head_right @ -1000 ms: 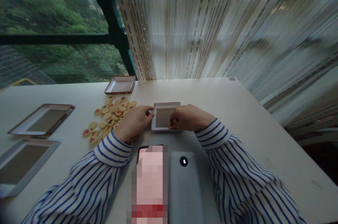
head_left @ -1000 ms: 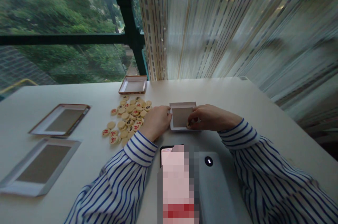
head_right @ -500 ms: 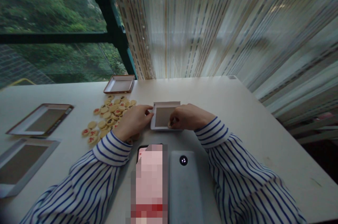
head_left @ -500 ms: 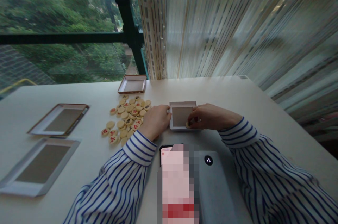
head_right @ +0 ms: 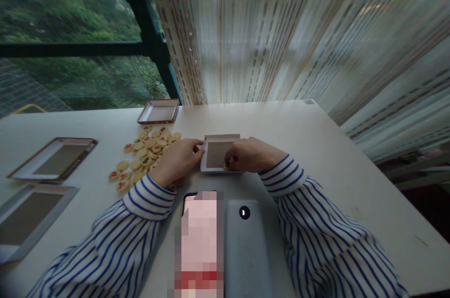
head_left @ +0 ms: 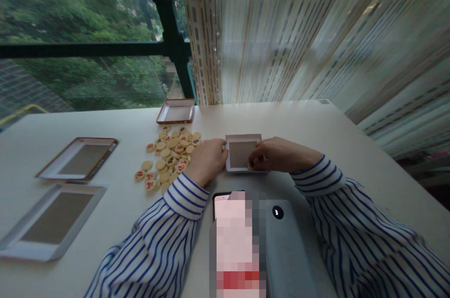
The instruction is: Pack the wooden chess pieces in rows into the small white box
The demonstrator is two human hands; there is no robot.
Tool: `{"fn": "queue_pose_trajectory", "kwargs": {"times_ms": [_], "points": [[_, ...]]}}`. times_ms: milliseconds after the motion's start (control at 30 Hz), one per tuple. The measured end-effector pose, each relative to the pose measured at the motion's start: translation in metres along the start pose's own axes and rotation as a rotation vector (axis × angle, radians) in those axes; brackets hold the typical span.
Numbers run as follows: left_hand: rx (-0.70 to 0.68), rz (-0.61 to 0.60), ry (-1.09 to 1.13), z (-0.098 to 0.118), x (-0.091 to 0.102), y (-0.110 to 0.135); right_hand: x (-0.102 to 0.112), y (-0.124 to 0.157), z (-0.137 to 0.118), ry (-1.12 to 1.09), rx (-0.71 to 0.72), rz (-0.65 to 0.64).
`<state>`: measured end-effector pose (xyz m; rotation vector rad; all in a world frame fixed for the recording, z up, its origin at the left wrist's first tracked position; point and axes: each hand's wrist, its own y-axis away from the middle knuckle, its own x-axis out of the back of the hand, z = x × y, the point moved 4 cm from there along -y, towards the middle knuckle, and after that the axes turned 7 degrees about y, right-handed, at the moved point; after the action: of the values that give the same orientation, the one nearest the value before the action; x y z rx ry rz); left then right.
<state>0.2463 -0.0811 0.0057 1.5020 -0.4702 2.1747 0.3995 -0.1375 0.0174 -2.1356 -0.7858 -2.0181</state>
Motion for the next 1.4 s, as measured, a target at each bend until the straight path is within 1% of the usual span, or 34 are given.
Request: {"fn": "queue_pose_trajectory", "kwargs": {"times_ms": [600,800,967,1233,1400], "points": [[0.009,0.0,-0.005,-0.0003,0.001,0.0011,-0.0037,0.0005,0.0012,-0.015,0.042,0.004],[0.011,-0.016,-0.001,-0.0002,0.0009,0.0012,-0.0022,0.0012,0.0002,0.022,0.034,-0.003],[0.014,-0.023,-0.005,0.0004,0.0009,0.0012,-0.0024,0.0007,0.0,0.004,0.034,-0.005],[0.012,-0.005,0.001,-0.0004,0.0009,0.0009,-0.0004,0.0017,-0.0015,-0.001,0.024,-0.02],[0.006,0.001,-0.013,0.0002,0.002,0.0013,-0.0004,0.0013,0.0011,-0.005,-0.003,0.003]]}}
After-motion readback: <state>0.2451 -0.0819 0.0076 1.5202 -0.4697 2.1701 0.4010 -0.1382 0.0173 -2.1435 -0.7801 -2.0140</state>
